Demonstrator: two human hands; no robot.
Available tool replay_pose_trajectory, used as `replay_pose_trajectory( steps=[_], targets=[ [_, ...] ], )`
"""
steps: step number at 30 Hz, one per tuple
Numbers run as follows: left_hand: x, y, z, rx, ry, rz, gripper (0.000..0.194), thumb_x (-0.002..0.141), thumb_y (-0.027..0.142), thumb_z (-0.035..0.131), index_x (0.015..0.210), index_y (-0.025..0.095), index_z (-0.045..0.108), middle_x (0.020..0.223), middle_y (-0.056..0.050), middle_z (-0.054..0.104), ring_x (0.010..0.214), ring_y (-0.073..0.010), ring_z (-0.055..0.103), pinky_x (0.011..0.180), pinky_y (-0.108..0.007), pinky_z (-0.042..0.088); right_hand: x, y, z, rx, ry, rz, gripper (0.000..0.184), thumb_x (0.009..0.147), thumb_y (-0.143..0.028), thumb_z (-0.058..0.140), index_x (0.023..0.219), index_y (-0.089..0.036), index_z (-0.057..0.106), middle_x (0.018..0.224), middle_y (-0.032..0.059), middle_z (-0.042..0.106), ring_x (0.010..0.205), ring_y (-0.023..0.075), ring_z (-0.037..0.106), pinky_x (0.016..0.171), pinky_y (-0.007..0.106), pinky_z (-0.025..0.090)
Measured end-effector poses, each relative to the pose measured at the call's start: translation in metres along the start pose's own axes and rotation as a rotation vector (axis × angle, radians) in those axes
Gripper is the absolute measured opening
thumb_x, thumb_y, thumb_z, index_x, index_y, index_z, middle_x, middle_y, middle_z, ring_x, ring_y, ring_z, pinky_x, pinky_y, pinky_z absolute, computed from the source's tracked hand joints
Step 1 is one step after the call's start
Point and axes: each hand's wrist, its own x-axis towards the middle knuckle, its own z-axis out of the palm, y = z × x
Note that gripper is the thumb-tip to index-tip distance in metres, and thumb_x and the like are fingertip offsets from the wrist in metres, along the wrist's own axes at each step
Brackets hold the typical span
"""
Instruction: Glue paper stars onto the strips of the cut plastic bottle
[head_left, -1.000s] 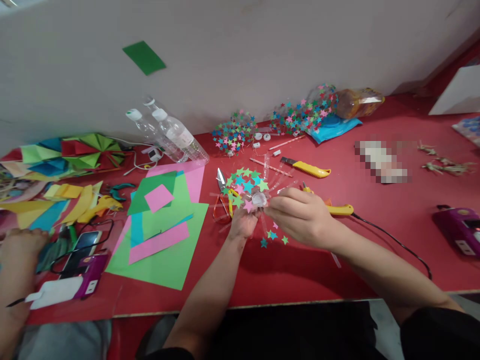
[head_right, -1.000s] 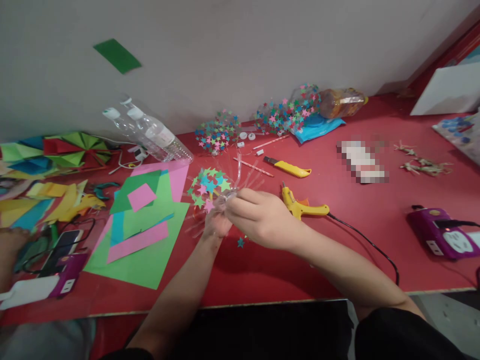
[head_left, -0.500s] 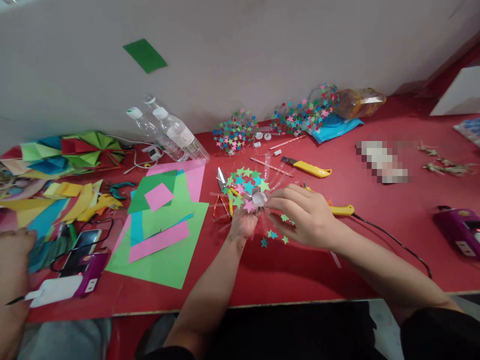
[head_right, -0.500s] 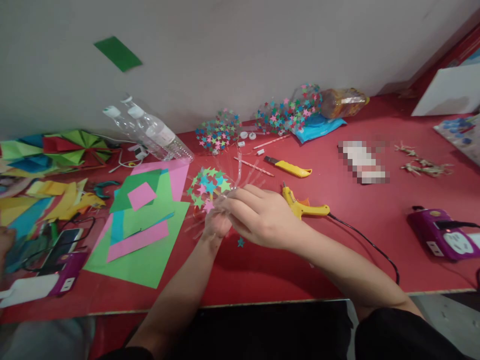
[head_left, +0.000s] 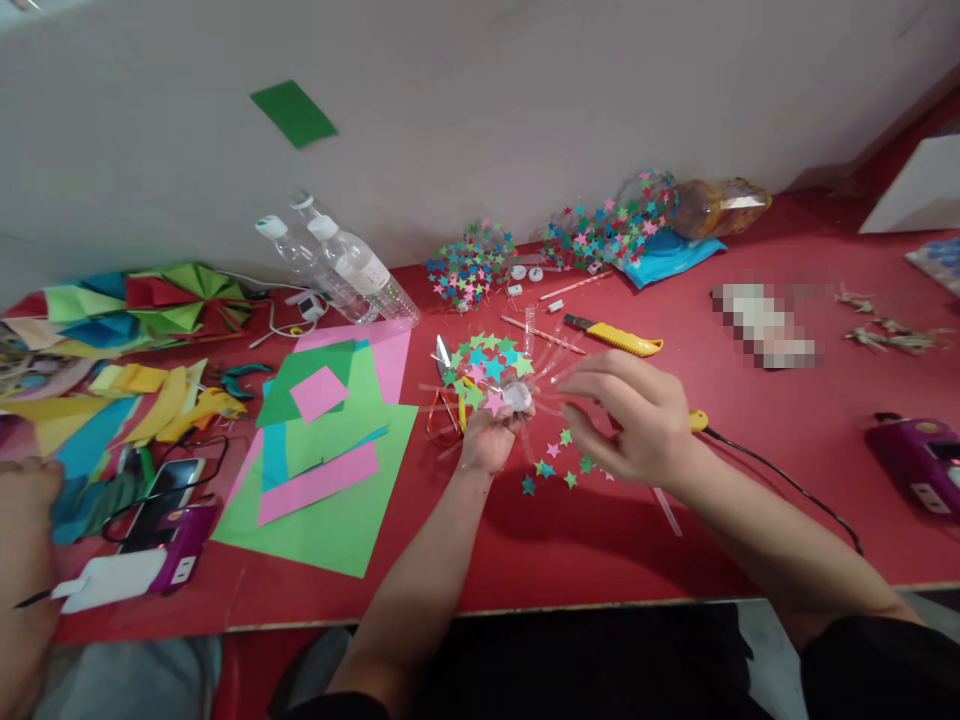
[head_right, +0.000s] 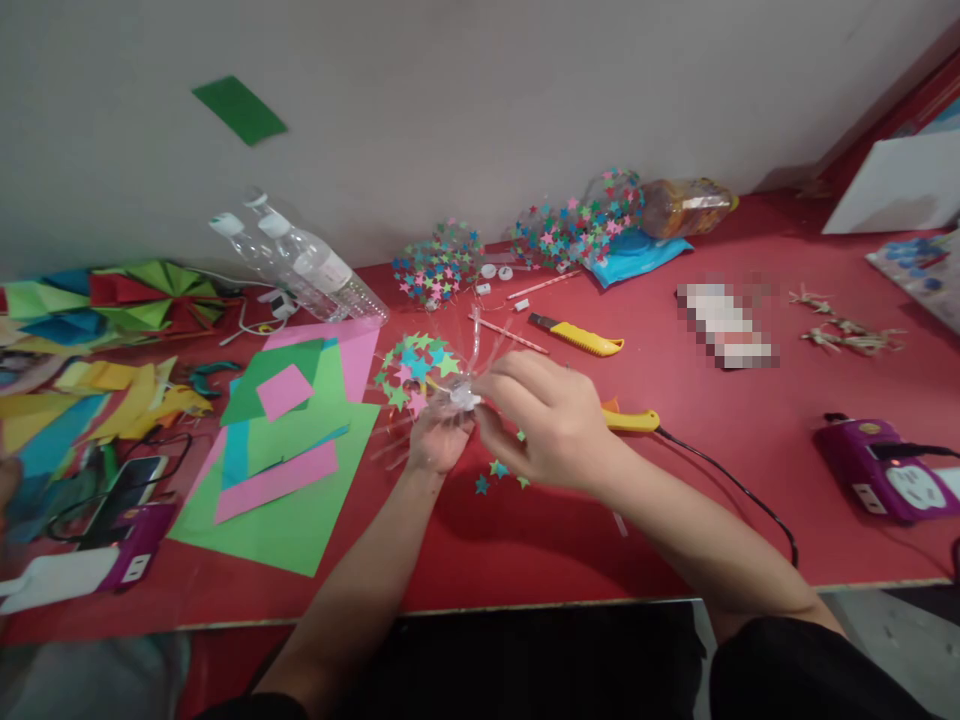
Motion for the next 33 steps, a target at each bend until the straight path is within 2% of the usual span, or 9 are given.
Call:
replay_pose_trajectory(
  steps=[4,8,12,15,20,24,28,31,33],
  targets=[
    [0.001,0.001,0.000,0.031,-0.044,0.014,0.030,0.059,0.020,0.072,0.088,0.016,0.068,0.086,-0.007,0.071,0.071,-0.0160,0.061,0.066,-0.029,0.050,0.003,0.011,-0.004,-0.044,0.110,0.196,0.016,0.082,-0.011,0.054,0.094,-0.020,0.059,0.088,0.0049,0.061,0.084,0.0180,0.059,0.074,0.034,0.051],
    [0.002,0.001,-0.001,0.054,-0.042,0.028,0.024,0.059,0.021,0.072,0.082,0.016,0.067,0.087,-0.008,0.072,0.073,-0.0152,0.063,0.068,-0.028,0.050,0.003,0.029,0.001,0.006,0.033,0.446,0.025,0.086,-0.026,0.058,0.111,-0.022,0.056,0.115,0.0093,0.056,0.106,0.0233,0.057,0.085,0.041,0.052],
    [0.003,0.000,-0.004,0.073,-0.043,0.059,0.021,0.059,0.021,0.074,0.078,0.016,0.065,0.089,-0.006,0.072,0.077,-0.0162,0.065,0.071,-0.029,0.051,-0.001,0.044,0.013,0.172,-0.158,0.658,0.047,0.084,-0.039,0.061,0.126,-0.023,0.046,0.125,0.0114,0.056,0.089,0.0193,0.064,0.079,0.040,0.054],
    [0.004,0.001,-0.007,0.074,-0.051,0.078,0.021,0.062,0.020,0.074,0.081,0.017,0.067,0.093,-0.007,0.073,0.084,-0.0191,0.067,0.074,-0.032,0.051,-0.004,0.047,0.021,0.356,-0.270,0.795,0.048,0.085,-0.036,0.058,0.128,-0.023,0.042,0.113,0.0086,0.064,0.066,0.0131,0.065,0.066,0.034,0.056],
    [0.005,0.005,-0.009,0.116,-0.076,0.059,0.032,0.063,0.022,0.074,0.094,0.017,0.067,0.097,-0.009,0.074,0.082,-0.0205,0.068,0.074,-0.034,0.052,-0.007,0.047,0.027,0.523,-0.224,0.877,0.026,0.085,-0.027,0.052,0.110,-0.023,0.050,0.086,0.0013,0.066,0.054,0.0114,0.065,0.054,0.026,0.056],
    [0.003,0.010,-0.012,0.183,-0.033,0.017,0.035,0.061,0.023,0.077,0.094,0.015,0.065,0.098,-0.010,0.073,0.076,-0.0193,0.069,0.074,-0.034,0.052,-0.010,0.051,0.035,0.555,-0.178,0.904,0.010,0.084,-0.022,0.048,0.093,-0.021,0.050,0.077,-0.0007,0.065,0.051,0.0112,0.065,0.050,0.024,0.055],
    [-0.003,0.015,-0.022,0.227,-0.001,-0.055,0.027,0.065,0.021,0.076,0.087,0.016,0.061,0.090,-0.006,0.072,0.083,-0.0210,0.071,0.080,-0.036,0.053,-0.017,0.059,0.048,0.546,-0.192,0.915,0.008,0.082,-0.016,0.046,0.087,-0.020,0.050,0.076,-0.0008,0.065,0.049,0.0101,0.064,0.049,0.022,0.054],
    [-0.008,0.019,-0.033,0.241,0.034,-0.123,0.025,0.065,0.013,0.072,0.079,0.017,0.053,0.087,-0.003,0.068,0.091,-0.0240,0.071,0.090,-0.042,0.051,-0.024,0.065,0.059,0.529,-0.207,0.927,0.010,0.082,-0.014,0.046,0.087,-0.020,0.050,0.076,-0.0012,0.065,0.049,0.0089,0.063,0.048,0.020,0.052],
    [-0.011,0.023,-0.040,0.261,0.083,-0.153,0.028,0.063,0.007,0.068,0.083,0.017,0.051,0.092,-0.003,0.066,0.094,-0.0250,0.071,0.096,-0.047,0.049,-0.028,0.070,0.065,0.510,-0.221,0.939,0.011,0.081,-0.013,0.046,0.087,-0.021,0.050,0.075,-0.0017,0.065,0.048,0.0087,0.063,0.046,0.019,0.051]
  ],
)
